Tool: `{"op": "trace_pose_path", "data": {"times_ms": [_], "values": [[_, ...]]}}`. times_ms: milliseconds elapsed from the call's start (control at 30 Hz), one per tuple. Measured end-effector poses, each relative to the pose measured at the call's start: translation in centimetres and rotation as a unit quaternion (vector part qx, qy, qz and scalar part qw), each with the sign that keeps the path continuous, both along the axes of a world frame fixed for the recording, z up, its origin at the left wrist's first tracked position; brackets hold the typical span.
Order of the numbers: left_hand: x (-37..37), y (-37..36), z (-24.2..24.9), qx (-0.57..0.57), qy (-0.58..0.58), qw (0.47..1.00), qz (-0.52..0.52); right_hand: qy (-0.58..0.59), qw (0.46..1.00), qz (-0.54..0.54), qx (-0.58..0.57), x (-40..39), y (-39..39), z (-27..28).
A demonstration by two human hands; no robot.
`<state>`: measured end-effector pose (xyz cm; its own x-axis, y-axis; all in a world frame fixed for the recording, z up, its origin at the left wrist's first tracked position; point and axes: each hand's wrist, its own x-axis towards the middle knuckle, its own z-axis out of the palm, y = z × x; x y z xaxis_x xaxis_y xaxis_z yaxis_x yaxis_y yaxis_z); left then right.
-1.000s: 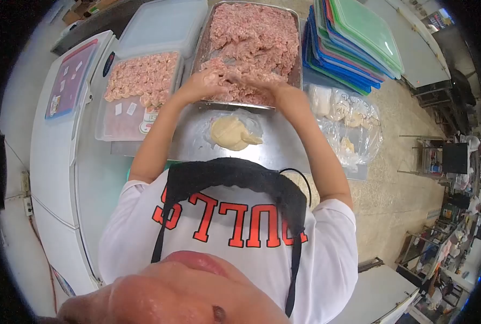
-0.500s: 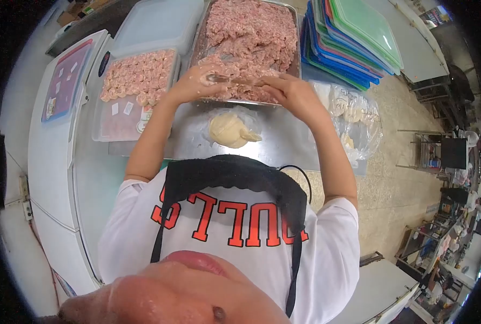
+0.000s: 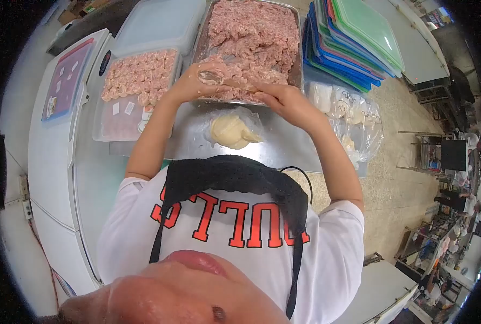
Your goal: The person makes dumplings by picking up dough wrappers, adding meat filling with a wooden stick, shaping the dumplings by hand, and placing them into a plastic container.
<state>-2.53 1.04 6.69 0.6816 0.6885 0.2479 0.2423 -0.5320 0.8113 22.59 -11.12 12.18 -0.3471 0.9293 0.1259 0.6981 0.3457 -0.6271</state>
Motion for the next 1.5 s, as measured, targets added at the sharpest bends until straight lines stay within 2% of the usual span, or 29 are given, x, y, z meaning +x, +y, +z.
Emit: {"op": "trace_pose_path", "data": {"times_ms": [133, 200, 233, 267, 300, 333, 367, 433, 500, 533, 567, 633, 667, 700, 767, 833, 900, 933, 1000, 1033, 1100, 1133, 1167, 1233, 1300, 1367, 1400, 1433, 1500], "values": [[-0.3, -0.8, 1.8, -0.057, 0.044, 0.997, 0.030, -0.088, 0.996, -0.023, -0.011, 3.0, 1.7, 1.9], [-1.2, -0.4, 1.9, -0.074, -0.034, 0.995, 0.059, -0.121, 0.991, -0.053, -0.012, 3.7, 1.8, 1.3], [-1.6, -0.4, 2.2, -0.074, -0.035, 0.995, 0.061, -0.156, 0.984, -0.082, -0.009, 3.8, 2.0, 1.1], [-2.1, -0.4, 2.7, -0.059, -0.031, 0.993, 0.097, -0.157, 0.984, -0.079, -0.010, 3.7, 2.4, 0.8], [-2.5, -0.5, 3.0, -0.045, -0.026, 0.990, 0.133, -0.218, 0.974, -0.061, -0.032, 3.0, 2.7, 0.6], [-2.9, -0.3, 2.7, -0.047, -0.026, 0.989, 0.135, -0.278, 0.958, -0.043, -0.054, 2.1, 3.0, 0.3], [-3.2, 0.3, 2.2, -0.049, -0.046, 0.989, 0.130, -0.277, 0.958, -0.042, -0.055, 1.2, 3.5, -0.3], [-3.5, 0.7, 1.6, -0.052, -0.066, 0.988, 0.126, -0.296, 0.954, -0.026, 0.030, -0.9, 5.0, -1.7], [-3.8, 0.7, 1.3, 0.033, -0.038, 0.986, 0.159, -0.331, 0.943, -0.022, 0.017, -3.6, 6.2, -2.5], [-4.0, 0.5, 1.1, 0.033, -0.038, 0.986, 0.161, -0.365, 0.931, -0.019, 0.003, -4.7, 6.5, -2.8], [-4.2, 0.4, 0.9, 0.025, -0.036, 0.985, 0.168, -0.365, 0.931, -0.016, 0.004, -5.6, 6.2, -3.7], [-4.8, 0.2, 0.7, 0.020, -0.034, 0.983, 0.177, -0.305, 0.947, 0.046, 0.094, -7.1, 4.9, -5.2], [-5.1, 0.0, 0.6, 0.041, -0.021, 0.981, 0.187, -0.308, 0.951, -0.008, 0.020, -6.7, 4.9, -5.1], [-5.4, -0.3, 0.5, 0.062, -0.008, 0.978, 0.198, -0.309, 0.951, -0.005, 0.020, -5.6, 5.0, -5.3], [-5.6, -1.1, 0.6, 0.049, 0.004, 0.974, 0.223, -0.132, 0.989, -0.004, -0.067, -2.3, 5.4, -5.6], [-5.5, -1.4, 0.9, 0.039, 0.012, 0.967, 0.251, -0.123, 0.988, 0.002, -0.088, 0.0, 4.2, -3.5], [-4.4, -1.4, 1.4, -0.056, -0.078, 0.985, 0.144, 0.023, 0.980, -0.103, -0.168, 2.1, 2.8, -0.8], [-3.6, -1.5, 1.6, -0.055, -0.079, 0.986, 0.139, 0.022, 0.980, -0.108, -0.166, 2.0, 2.3, 0.5], [-2.3, -1.7, 1.6, 0.018, -0.078, 0.994, 0.068, 0.063, 0.997, -0.044, -0.032, 1.5, 1.4, 2.2], [-1.8, -1.2, 0.7, 0.019, -0.078, 0.995, 0.061, 0.064, 0.996, -0.051, -0.030, 1.1, 1.2, 1.9], [-0.8, -0.3, -0.7, 0.084, -0.026, 0.996, -0.009, -0.029, 0.995, 0.037, 0.087, 0.0, 1.0, 1.1], [-0.6, -0.3, -0.5, 0.085, -0.026, 0.996, -0.012, -0.032, 0.999, 0.018, 0.011, -0.1, 0.8, 1.2], [-0.4, -0.3, -0.3, 0.122, 0.003, 0.992, -0.024, -0.033, 0.999, 0.018, 0.013, 0.3, 0.7, 2.0], [-0.4, -0.8, 0.5, 0.161, 0.029, 0.986, -0.033, -0.141, 0.985, -0.009, 0.098, 1.5, 0.6, 4.1], [-0.4, -1.1, 0.7, 0.017, -0.005, 1.000, -0.022, -0.143, 0.979, -0.032, 0.141, 1.2, -0.3, 4.9], [-0.7, -1.1, 1.3, 0.045, 0.012, 0.999, -0.014, -0.139, 0.976, -0.049, 0.158, -0.7, -1.4, 5.5], [-0.8, -1.2, 1.9, 0.070, 0.029, 0.997, -0.005, -0.187, 0.965, -0.035, 0.178, -1.0, -1.4, 4.4], [-0.8, -1.5, 2.4, 0.070, 0.029, 0.997, -0.004, -0.188, 0.965, -0.033, 0.178, -0.8, -1.1, 4.4], [-0.6, -2.3, 3.6, -0.050, 0.088, 0.995, -0.004, -0.172, 0.969, -0.019, 0.175, 0.3, -0.1, 4.8]]}}
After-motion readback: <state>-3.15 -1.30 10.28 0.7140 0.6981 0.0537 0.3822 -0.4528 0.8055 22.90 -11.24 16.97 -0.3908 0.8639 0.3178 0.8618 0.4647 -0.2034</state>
